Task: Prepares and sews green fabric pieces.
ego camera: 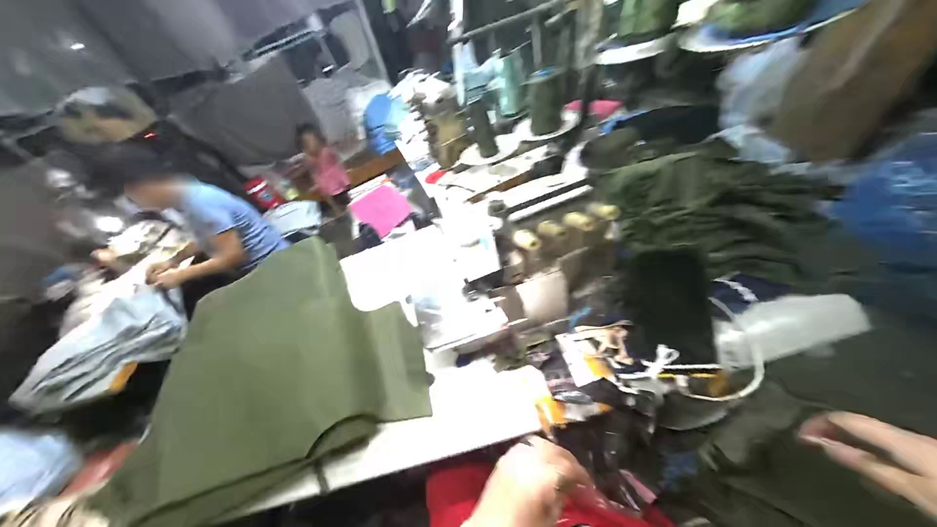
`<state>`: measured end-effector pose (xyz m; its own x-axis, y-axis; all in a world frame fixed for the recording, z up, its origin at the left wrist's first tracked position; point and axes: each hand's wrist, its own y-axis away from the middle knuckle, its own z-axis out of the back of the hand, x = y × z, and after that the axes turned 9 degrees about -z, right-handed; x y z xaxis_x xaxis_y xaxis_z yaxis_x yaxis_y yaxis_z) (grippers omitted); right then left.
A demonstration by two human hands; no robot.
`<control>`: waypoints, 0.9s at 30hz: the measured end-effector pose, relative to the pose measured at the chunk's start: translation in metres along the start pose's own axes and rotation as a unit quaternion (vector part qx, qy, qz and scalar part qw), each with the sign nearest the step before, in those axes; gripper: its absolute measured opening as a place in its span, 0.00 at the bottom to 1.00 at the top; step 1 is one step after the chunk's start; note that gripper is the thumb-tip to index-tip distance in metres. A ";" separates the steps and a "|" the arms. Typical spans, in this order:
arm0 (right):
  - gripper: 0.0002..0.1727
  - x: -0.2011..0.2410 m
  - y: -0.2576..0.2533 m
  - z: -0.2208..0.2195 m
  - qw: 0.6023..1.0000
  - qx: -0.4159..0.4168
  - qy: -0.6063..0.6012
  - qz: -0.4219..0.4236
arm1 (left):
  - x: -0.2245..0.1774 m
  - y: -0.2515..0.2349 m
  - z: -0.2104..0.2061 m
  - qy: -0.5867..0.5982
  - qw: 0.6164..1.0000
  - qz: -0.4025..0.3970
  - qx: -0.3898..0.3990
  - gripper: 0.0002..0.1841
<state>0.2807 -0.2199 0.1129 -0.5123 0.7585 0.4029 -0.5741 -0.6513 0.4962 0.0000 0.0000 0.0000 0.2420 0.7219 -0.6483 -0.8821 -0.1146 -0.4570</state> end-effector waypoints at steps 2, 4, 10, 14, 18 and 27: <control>0.15 0.023 -0.053 -0.029 0.979 0.041 -0.008 0.200 | 0.012 0.040 0.038 -0.135 0.985 0.059 -0.093 0.09; 0.12 0.080 -0.077 -0.056 0.934 0.053 0.031 0.353 | 0.025 0.067 0.065 -0.287 0.940 0.116 -0.141 0.11; 0.12 0.217 -0.083 -0.100 0.859 0.159 0.091 0.478 | 0.052 0.081 0.089 -0.477 0.852 0.175 -0.127 0.17; 0.13 0.228 -0.091 -0.129 0.858 0.258 -0.039 0.443 | 0.050 0.068 0.100 -0.399 0.870 0.216 -0.194 0.13; 0.12 0.225 -0.093 -0.150 0.867 0.349 -0.210 0.285 | 0.051 0.060 0.112 -0.295 0.879 0.294 -0.233 0.17; 0.24 0.292 -0.103 -0.188 0.725 0.435 -0.534 -0.029 | 0.008 0.065 0.150 -0.286 0.880 0.189 -0.328 0.09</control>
<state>0.0702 0.0640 0.0344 0.5491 0.6716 0.4974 0.2826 -0.7093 0.6457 -0.1160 0.1006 0.0566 -0.4277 0.7513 -0.5026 -0.3867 -0.6546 -0.6496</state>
